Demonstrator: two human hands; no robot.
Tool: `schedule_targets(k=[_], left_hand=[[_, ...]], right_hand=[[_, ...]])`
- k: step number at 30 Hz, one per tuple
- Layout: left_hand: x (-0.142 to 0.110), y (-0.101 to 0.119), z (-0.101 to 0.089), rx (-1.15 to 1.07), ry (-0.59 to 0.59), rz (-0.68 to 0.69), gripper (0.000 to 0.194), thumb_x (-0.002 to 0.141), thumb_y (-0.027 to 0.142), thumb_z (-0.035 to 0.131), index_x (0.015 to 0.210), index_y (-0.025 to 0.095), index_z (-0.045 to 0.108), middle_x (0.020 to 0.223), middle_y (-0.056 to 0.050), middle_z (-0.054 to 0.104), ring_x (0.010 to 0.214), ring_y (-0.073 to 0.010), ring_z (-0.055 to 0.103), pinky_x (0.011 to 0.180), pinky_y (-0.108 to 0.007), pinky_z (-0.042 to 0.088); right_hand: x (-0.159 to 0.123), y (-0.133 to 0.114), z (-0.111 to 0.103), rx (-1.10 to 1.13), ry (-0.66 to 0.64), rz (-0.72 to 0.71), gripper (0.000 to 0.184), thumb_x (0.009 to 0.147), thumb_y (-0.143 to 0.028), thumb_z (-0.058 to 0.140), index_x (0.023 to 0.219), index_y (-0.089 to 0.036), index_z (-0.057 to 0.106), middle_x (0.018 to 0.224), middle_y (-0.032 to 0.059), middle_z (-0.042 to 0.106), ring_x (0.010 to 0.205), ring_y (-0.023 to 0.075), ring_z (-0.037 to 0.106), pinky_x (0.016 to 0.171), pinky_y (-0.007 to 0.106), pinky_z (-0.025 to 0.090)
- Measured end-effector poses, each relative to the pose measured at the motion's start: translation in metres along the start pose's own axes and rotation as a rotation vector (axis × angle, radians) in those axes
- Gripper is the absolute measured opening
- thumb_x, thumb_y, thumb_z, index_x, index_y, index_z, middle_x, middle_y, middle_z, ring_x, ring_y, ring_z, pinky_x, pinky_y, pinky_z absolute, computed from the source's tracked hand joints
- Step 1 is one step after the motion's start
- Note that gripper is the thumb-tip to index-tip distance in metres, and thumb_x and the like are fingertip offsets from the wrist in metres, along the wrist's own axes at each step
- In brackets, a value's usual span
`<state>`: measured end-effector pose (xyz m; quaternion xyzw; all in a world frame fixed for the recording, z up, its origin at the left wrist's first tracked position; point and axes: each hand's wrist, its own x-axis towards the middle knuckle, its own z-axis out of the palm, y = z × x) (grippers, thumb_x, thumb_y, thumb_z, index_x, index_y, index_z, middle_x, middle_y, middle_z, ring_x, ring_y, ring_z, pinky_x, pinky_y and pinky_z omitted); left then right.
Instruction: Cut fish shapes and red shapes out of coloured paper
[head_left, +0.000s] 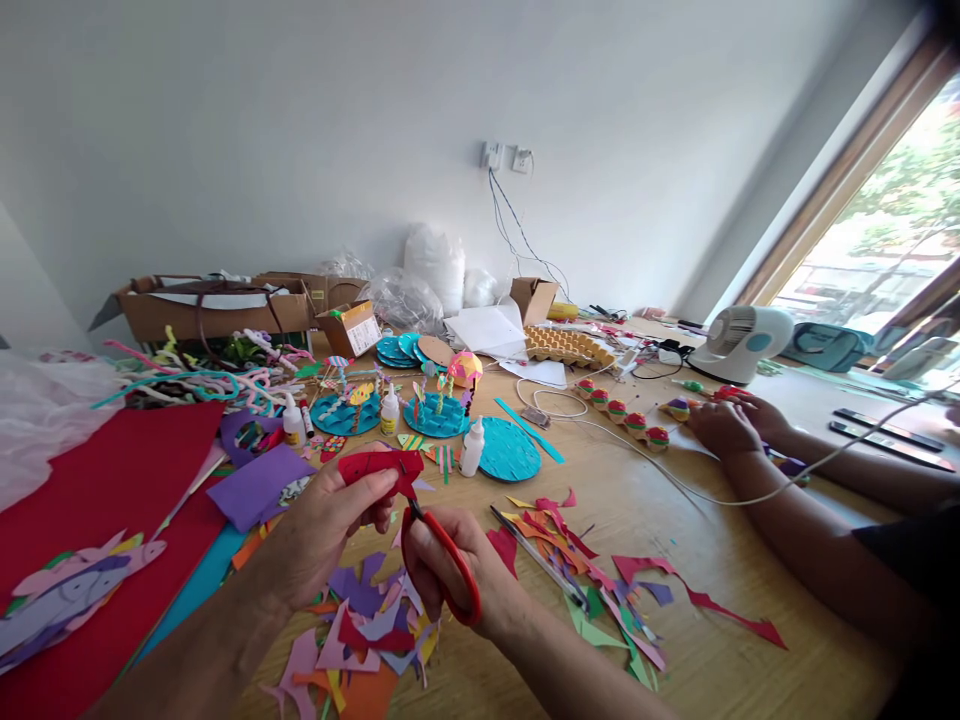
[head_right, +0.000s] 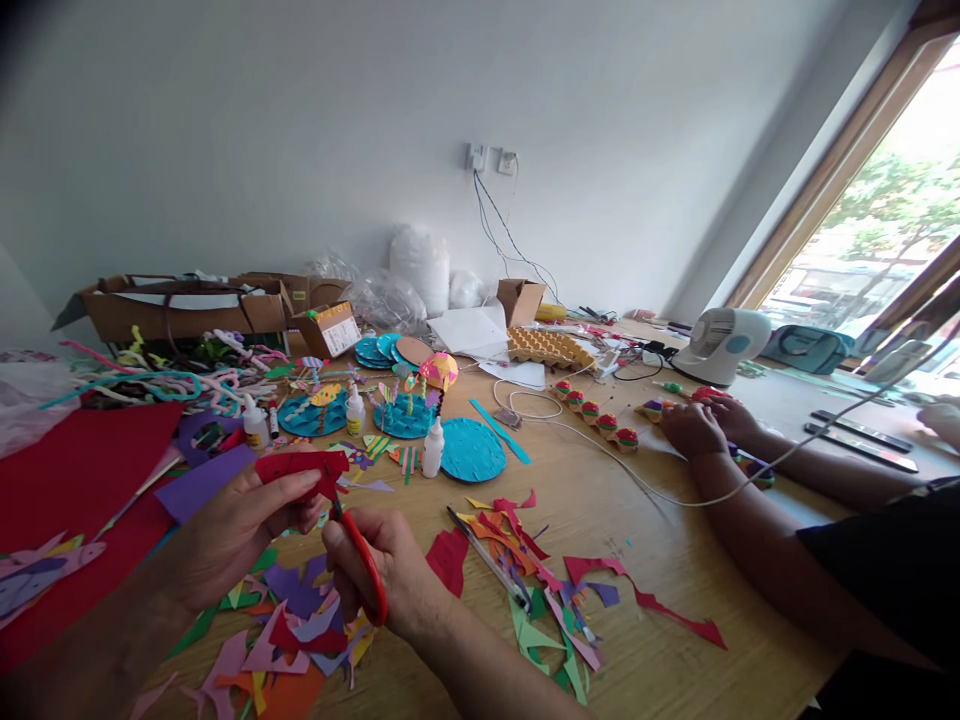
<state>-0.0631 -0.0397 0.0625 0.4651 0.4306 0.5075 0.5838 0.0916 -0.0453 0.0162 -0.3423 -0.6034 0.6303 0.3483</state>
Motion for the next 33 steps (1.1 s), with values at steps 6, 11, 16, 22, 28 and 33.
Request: schedule_targets(k=[6,11,16,22,28,33], left_hand=[[-0.0005,0.0021,-0.0015,0.017,0.017,-0.034,0.025,0.061,0.037,0.074,0.057,0.018,0.059,0.051,0.004,0.058,0.052,-0.0101,0.049,0.05,-0.021,0.04],[-0.0016,0.0033,-0.003,0.045,-0.006,-0.016,0.021,0.064,0.036,0.071,0.06,0.019,0.058,0.052,0.006,0.056,0.052,-0.0098,0.046,0.05,-0.021,0.04],[0.001,0.0045,-0.0063,0.148,-0.088,0.059,0.023,0.071,0.035,0.064,0.057,0.02,0.053,0.05,0.006,0.049,0.05,-0.0097,0.041,0.047,-0.021,0.037],[0.0023,0.0066,-0.0071,0.276,-0.087,0.085,0.029,0.073,0.038,0.058,0.053,0.021,0.046,0.048,0.006,0.044,0.048,-0.0095,0.036,0.046,-0.022,0.034],[0.0026,0.0038,-0.008,0.342,-0.054,0.069,0.03,0.073,0.041,0.056,0.053,0.022,0.046,0.048,0.006,0.044,0.049,-0.0101,0.038,0.049,-0.024,0.034],[0.0018,0.0071,-0.01,0.331,-0.098,0.055,0.024,0.074,0.04,0.057,0.061,0.02,0.052,0.052,0.005,0.048,0.051,-0.0106,0.04,0.05,-0.024,0.035]], right_hand=[[0.0,0.0004,-0.0004,-0.014,-0.01,0.031,0.062,0.074,-0.077,0.054,0.057,-0.019,0.046,0.04,-0.0058,0.044,0.033,0.0056,0.037,0.035,0.017,0.027],[-0.0001,-0.0008,-0.0023,-0.024,-0.038,0.017,0.064,0.072,-0.081,0.052,0.059,-0.019,0.047,0.042,-0.0047,0.046,0.034,0.0064,0.038,0.035,0.018,0.027],[-0.0005,-0.0021,-0.0059,-0.036,-0.103,-0.033,0.066,0.072,-0.083,0.05,0.063,-0.018,0.05,0.045,-0.0033,0.048,0.037,0.008,0.043,0.038,0.019,0.032],[-0.0006,-0.0022,-0.0058,-0.042,-0.095,-0.001,0.066,0.071,-0.083,0.052,0.061,-0.018,0.049,0.045,-0.0036,0.047,0.036,0.0076,0.042,0.037,0.019,0.03],[-0.0003,-0.0016,-0.0065,-0.036,-0.095,-0.009,0.065,0.072,-0.082,0.052,0.06,-0.018,0.048,0.042,-0.004,0.046,0.035,0.0066,0.039,0.036,0.018,0.027],[-0.0008,0.0014,-0.0082,-0.005,-0.117,-0.015,0.063,0.076,-0.079,0.052,0.061,-0.017,0.051,0.043,-0.0034,0.048,0.036,0.0072,0.041,0.037,0.019,0.028]])
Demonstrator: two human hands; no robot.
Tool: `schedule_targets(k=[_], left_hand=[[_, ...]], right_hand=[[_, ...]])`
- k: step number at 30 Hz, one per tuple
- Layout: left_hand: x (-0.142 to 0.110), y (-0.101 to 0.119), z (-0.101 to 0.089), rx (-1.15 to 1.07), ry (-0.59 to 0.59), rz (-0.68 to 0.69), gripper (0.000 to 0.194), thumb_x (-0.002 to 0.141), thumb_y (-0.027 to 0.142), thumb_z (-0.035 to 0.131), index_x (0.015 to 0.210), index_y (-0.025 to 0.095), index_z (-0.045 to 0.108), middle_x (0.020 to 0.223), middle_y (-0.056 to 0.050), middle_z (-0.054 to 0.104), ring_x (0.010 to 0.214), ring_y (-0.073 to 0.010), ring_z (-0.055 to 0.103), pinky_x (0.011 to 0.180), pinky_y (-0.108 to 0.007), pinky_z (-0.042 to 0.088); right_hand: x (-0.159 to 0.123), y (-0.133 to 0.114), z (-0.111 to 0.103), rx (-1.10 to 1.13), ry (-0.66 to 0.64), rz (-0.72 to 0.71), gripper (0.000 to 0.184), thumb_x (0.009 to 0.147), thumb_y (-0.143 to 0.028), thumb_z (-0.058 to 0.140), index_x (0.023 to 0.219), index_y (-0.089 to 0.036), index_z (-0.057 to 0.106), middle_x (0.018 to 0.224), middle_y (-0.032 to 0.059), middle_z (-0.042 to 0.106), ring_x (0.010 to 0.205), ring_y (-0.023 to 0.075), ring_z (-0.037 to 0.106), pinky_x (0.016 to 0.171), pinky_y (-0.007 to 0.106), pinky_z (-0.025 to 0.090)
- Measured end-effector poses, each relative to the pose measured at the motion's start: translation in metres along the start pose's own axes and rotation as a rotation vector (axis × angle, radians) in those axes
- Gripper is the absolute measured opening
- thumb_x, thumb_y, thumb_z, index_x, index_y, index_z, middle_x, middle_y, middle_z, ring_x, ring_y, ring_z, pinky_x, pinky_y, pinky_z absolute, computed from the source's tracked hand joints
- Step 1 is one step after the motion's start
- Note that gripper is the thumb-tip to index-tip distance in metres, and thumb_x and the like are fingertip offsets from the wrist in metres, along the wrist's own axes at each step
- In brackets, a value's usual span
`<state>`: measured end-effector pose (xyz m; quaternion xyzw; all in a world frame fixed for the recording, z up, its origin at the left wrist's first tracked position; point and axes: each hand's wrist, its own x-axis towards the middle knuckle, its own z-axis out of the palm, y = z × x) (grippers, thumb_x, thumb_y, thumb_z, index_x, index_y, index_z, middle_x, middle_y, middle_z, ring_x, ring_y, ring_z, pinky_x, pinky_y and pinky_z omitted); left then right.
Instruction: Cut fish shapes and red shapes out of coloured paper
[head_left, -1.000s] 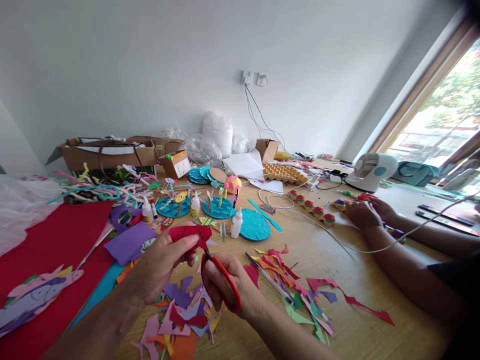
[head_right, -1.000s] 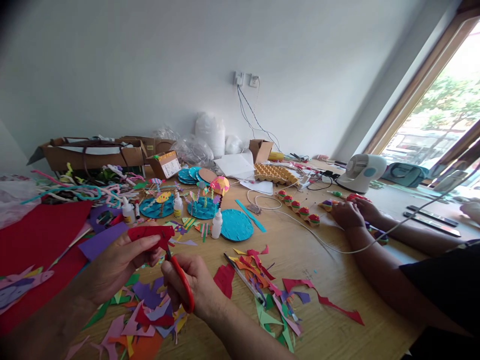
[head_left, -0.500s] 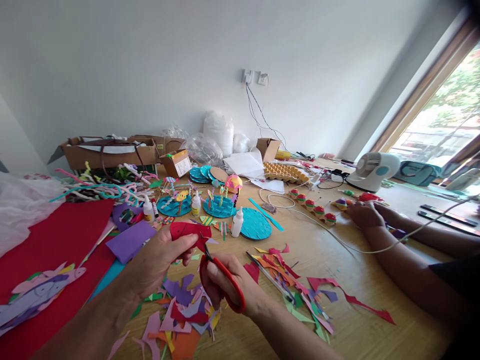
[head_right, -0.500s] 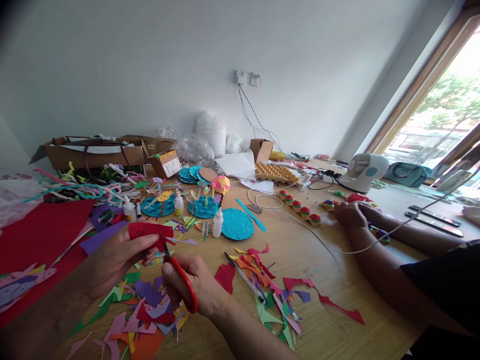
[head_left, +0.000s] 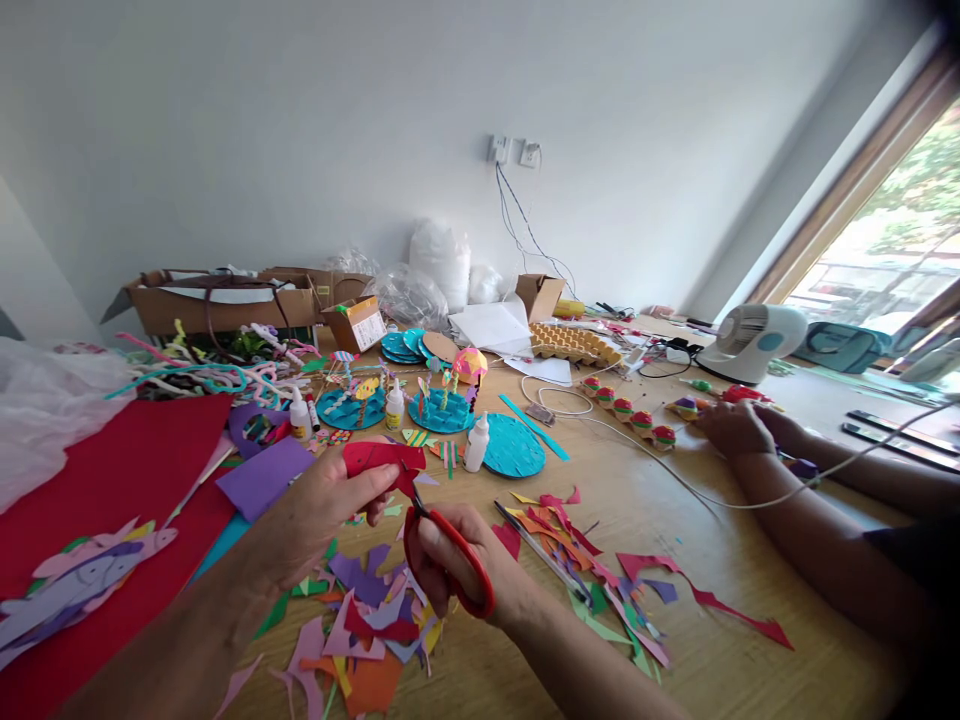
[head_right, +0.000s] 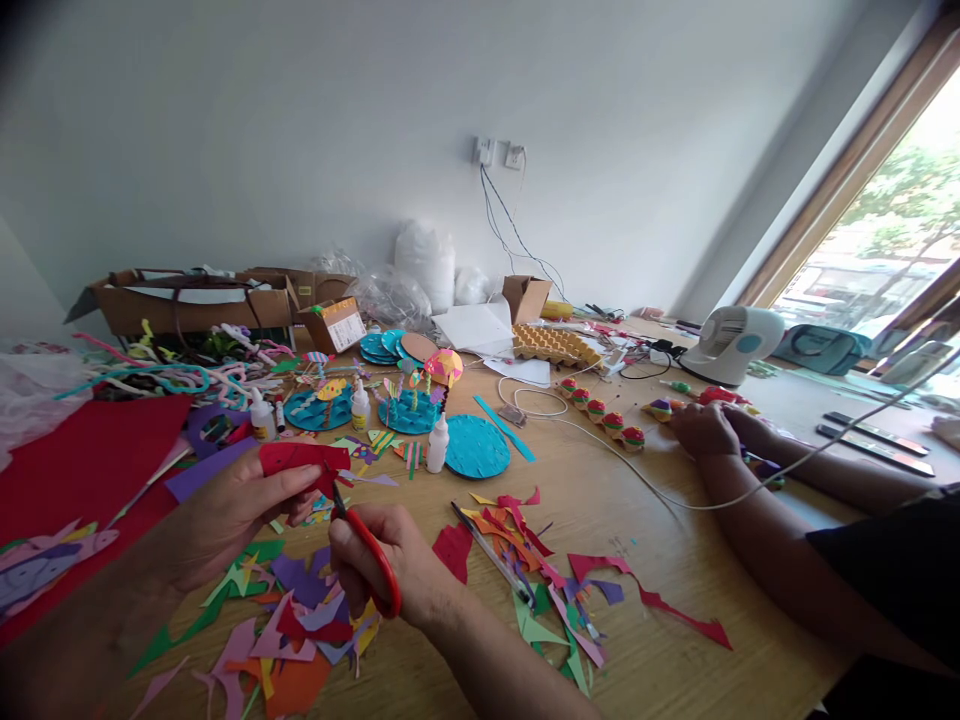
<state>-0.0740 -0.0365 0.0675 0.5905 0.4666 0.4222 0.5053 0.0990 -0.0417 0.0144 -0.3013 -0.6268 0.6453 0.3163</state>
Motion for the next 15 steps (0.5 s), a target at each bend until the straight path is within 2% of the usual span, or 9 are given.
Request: schedule_targets(k=[6,15], left_hand=[[-0.0014,0.0075,0.0002,0.013,0.012,-0.01,0.022,0.071,0.04,0.057,0.063,0.02,0.055,0.052,0.006,0.048,0.051,-0.0108,0.041,0.05,-0.024,0.035],[0.0,0.0013,0.0051,-0.103,0.017,0.047,0.022,0.075,0.035,0.058,0.06,0.021,0.051,0.054,0.006,0.046,0.051,-0.01,0.038,0.048,-0.022,0.035]], right_hand=[[0.0017,0.0025,-0.0001,-0.014,-0.007,-0.017,0.064,0.075,-0.08,0.052,0.06,-0.017,0.049,0.042,-0.004,0.047,0.034,0.0059,0.037,0.035,0.018,0.025],[0.0024,0.0004,0.005,-0.016,0.06,-0.008,0.064,0.072,-0.082,0.053,0.06,-0.019,0.047,0.04,-0.006,0.043,0.032,0.0052,0.033,0.033,0.018,0.023]])
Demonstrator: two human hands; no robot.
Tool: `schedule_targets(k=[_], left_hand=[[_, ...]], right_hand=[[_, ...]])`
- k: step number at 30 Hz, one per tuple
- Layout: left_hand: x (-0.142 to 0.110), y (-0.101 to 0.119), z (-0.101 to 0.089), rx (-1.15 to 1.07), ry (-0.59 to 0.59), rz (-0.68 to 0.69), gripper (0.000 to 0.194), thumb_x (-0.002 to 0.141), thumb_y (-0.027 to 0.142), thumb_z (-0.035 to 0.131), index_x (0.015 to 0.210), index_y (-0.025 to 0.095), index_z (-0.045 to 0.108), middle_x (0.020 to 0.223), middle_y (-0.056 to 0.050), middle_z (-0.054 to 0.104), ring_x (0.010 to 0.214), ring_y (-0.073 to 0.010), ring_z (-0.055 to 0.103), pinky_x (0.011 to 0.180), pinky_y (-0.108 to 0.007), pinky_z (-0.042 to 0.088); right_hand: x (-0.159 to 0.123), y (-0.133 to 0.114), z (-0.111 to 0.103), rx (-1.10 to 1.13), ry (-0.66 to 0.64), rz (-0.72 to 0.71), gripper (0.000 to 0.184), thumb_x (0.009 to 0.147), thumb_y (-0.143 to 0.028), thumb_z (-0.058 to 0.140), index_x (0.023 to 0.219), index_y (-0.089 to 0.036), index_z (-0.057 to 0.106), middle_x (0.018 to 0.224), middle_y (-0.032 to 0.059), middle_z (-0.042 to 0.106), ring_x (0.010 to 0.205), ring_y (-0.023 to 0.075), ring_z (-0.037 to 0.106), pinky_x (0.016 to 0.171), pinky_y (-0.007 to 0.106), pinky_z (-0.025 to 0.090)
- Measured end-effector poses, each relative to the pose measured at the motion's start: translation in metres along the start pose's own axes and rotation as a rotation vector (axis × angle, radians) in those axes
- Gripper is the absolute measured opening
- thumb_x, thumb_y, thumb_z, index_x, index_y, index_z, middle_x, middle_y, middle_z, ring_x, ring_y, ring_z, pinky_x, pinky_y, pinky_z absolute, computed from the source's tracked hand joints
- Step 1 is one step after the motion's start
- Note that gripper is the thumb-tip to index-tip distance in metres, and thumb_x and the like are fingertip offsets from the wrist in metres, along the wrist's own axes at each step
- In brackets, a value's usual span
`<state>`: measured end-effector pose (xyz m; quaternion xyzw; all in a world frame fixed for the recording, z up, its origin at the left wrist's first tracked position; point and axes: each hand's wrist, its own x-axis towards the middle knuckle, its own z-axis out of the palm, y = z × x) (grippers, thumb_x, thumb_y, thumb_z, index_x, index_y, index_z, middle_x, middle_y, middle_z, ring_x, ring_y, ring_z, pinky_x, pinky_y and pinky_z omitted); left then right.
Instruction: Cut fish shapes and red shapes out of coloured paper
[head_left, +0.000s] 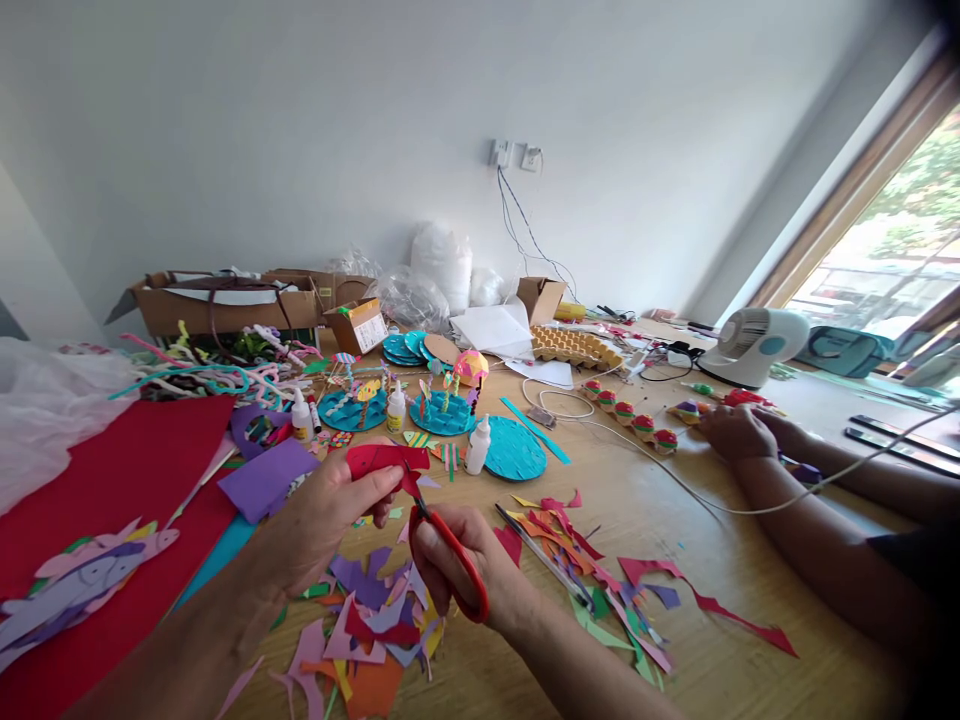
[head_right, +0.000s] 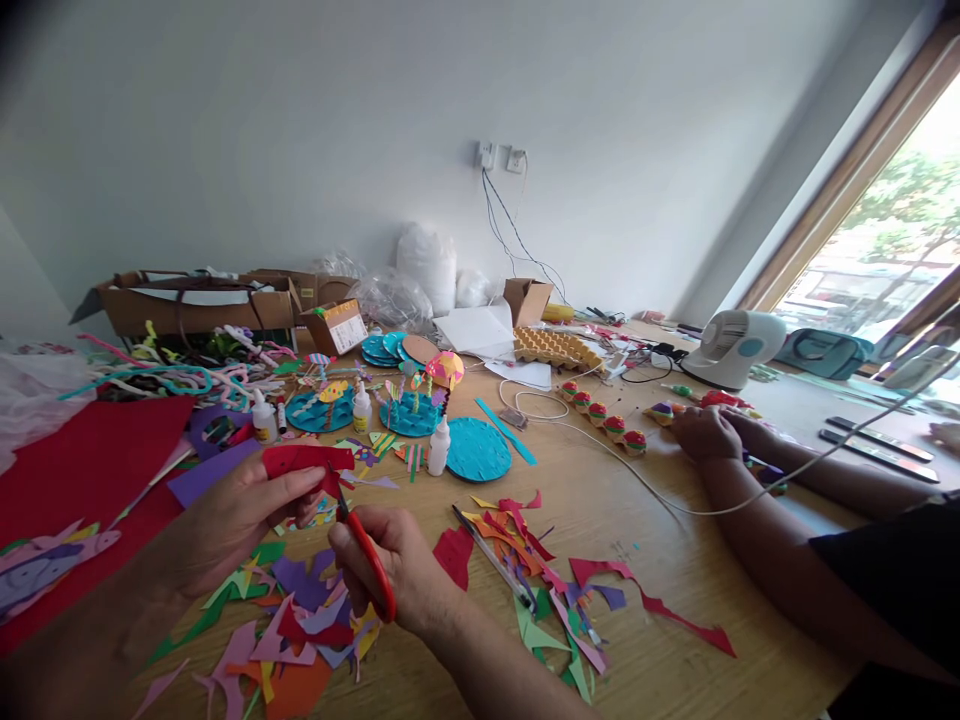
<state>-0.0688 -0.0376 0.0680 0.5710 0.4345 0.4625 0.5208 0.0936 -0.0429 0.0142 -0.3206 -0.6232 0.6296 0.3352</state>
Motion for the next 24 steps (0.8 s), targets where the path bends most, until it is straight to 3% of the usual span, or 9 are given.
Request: schedule_targets(k=[9,24], left_hand=[[-0.0034,-0.0032,0.0039,-0.017,0.053,0.027,0.022,0.076,0.035,0.061,0.062,0.02,0.054,0.058,0.004,0.051,0.056,-0.0116,0.044,0.053,-0.023,0.039],[-0.004,-0.003,0.0064,-0.104,0.04,0.011,0.017,0.078,0.034,0.062,0.07,0.02,0.057,0.059,0.004,0.054,0.058,-0.0119,0.046,0.057,-0.023,0.041]], right_hand=[[-0.0017,-0.0011,0.0017,-0.011,0.034,0.005,0.064,0.075,-0.08,0.051,0.057,-0.019,0.046,0.04,-0.0058,0.043,0.033,0.0052,0.035,0.034,0.018,0.024],[-0.0014,-0.0004,0.0021,0.033,0.036,-0.007,0.063,0.074,-0.079,0.053,0.057,-0.019,0.045,0.039,-0.0062,0.042,0.032,0.0054,0.033,0.034,0.018,0.024]])
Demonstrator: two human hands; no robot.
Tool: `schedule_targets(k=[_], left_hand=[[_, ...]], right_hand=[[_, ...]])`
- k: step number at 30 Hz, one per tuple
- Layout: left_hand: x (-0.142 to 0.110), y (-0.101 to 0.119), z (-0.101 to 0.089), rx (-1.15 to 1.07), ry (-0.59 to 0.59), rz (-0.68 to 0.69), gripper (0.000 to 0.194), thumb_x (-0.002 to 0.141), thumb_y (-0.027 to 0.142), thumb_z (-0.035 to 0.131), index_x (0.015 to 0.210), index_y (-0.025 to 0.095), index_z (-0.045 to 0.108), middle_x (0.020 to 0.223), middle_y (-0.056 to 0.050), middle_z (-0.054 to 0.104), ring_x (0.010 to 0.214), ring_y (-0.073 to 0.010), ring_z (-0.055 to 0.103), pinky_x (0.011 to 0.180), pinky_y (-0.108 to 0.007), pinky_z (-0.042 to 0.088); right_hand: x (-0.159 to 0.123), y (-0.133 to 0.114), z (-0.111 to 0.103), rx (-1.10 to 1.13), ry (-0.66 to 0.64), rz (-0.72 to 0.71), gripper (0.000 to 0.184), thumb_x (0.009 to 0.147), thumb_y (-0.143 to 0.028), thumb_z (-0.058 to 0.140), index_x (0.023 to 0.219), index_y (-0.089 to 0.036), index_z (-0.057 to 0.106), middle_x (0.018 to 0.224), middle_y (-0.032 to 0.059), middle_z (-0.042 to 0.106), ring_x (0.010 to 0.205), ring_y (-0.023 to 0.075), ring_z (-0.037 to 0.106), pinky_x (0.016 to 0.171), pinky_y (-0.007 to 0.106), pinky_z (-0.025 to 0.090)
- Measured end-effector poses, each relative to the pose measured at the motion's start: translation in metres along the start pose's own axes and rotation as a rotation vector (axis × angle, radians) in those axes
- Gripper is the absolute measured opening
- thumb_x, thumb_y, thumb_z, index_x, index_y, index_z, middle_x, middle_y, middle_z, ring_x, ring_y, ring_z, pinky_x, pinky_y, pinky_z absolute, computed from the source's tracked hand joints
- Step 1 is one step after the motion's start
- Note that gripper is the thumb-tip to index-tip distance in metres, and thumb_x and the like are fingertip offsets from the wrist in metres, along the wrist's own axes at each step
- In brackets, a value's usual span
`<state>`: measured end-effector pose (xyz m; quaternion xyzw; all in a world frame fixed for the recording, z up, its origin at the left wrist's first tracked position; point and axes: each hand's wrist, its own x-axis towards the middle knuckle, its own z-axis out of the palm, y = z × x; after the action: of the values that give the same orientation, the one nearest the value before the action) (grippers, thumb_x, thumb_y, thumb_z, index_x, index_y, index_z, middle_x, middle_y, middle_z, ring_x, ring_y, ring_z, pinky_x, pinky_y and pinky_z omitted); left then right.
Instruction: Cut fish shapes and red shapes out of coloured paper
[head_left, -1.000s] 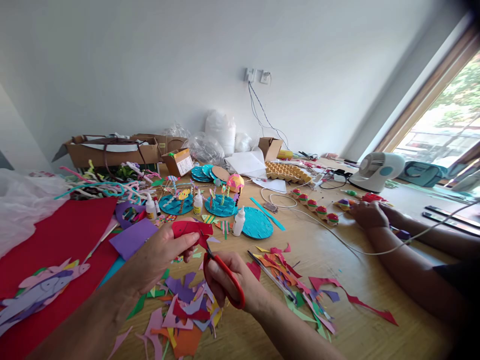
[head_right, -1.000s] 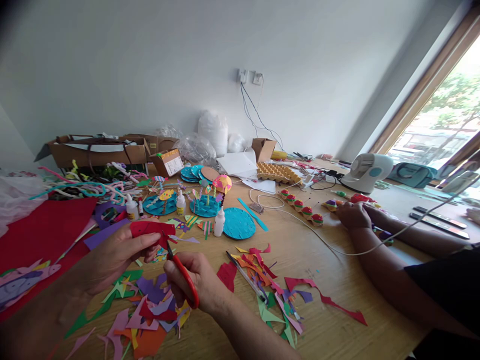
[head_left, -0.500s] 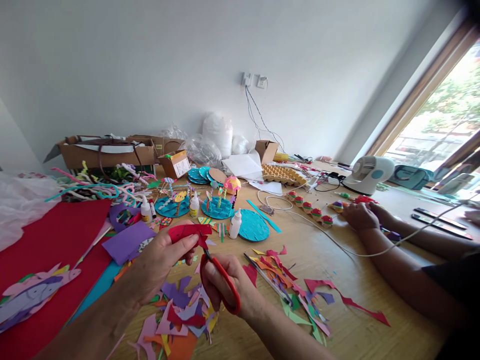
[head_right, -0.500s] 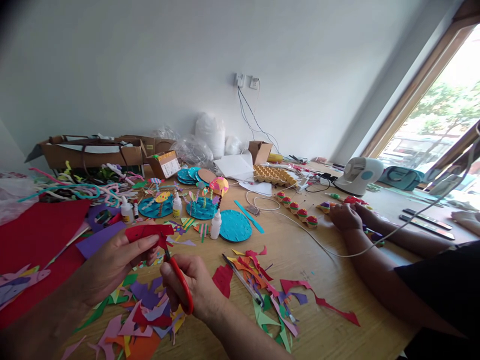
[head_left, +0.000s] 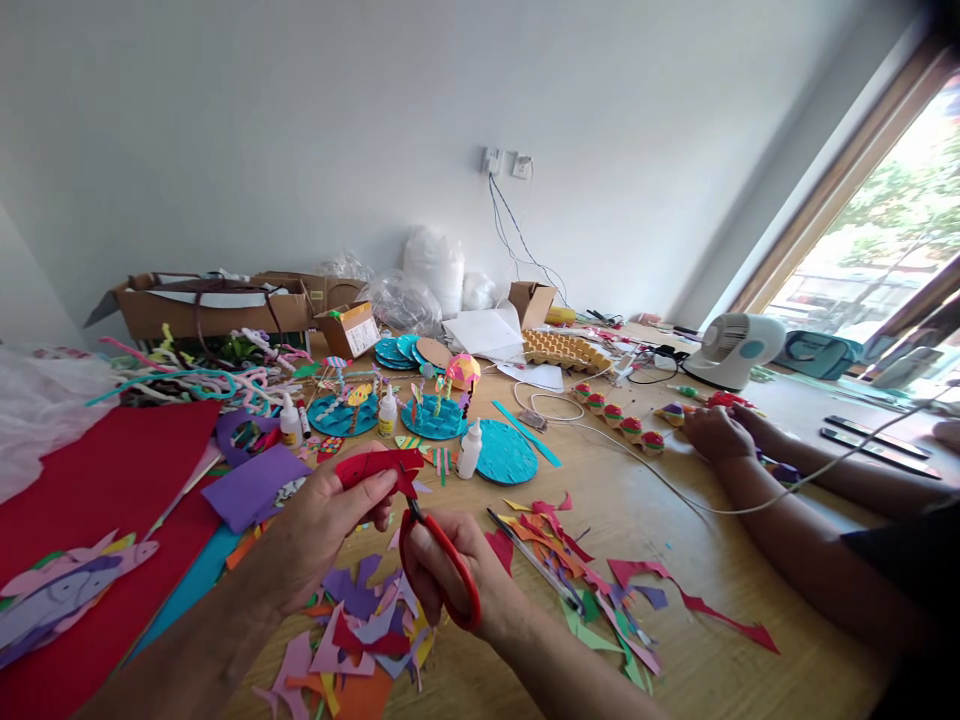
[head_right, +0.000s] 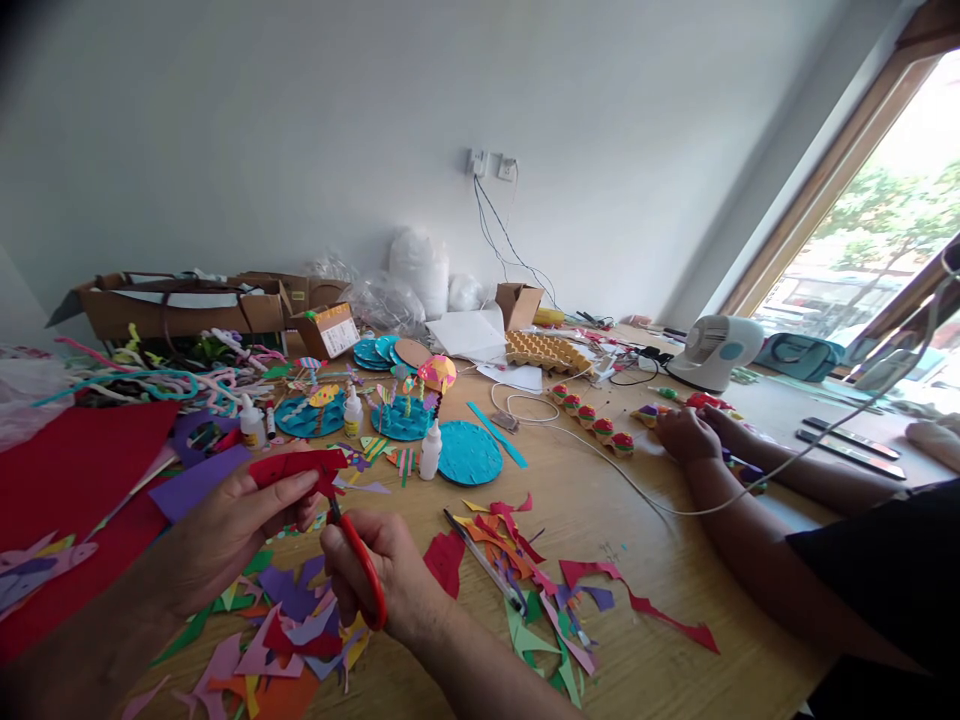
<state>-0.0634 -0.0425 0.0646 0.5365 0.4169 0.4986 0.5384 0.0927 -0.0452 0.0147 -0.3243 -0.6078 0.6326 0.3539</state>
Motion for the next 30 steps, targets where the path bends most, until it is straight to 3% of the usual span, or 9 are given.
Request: schedule_targets(k=[10,30], left_hand=[[0.002,-0.004,-0.006,0.009,0.033,-0.013,0.021,0.073,0.036,0.065,0.063,0.02,0.056,0.057,0.004,0.052,0.054,-0.0112,0.045,0.051,-0.023,0.038],[0.004,0.006,-0.013,0.064,-0.027,-0.083,0.022,0.069,0.036,0.065,0.056,0.019,0.057,0.049,0.005,0.049,0.048,-0.0097,0.039,0.047,-0.022,0.035]], right_hand=[[0.0,0.0,0.0,-0.034,-0.015,0.016,0.063,0.075,-0.079,0.052,0.056,-0.019,0.045,0.039,-0.006,0.042,0.033,0.0055,0.033,0.034,0.018,0.024],[0.001,-0.007,0.0,-0.099,0.011,0.118,0.052,0.075,-0.067,0.061,0.063,-0.019,0.046,0.044,-0.0077,0.042,0.033,0.0062,0.038,0.031,0.017,0.024]])
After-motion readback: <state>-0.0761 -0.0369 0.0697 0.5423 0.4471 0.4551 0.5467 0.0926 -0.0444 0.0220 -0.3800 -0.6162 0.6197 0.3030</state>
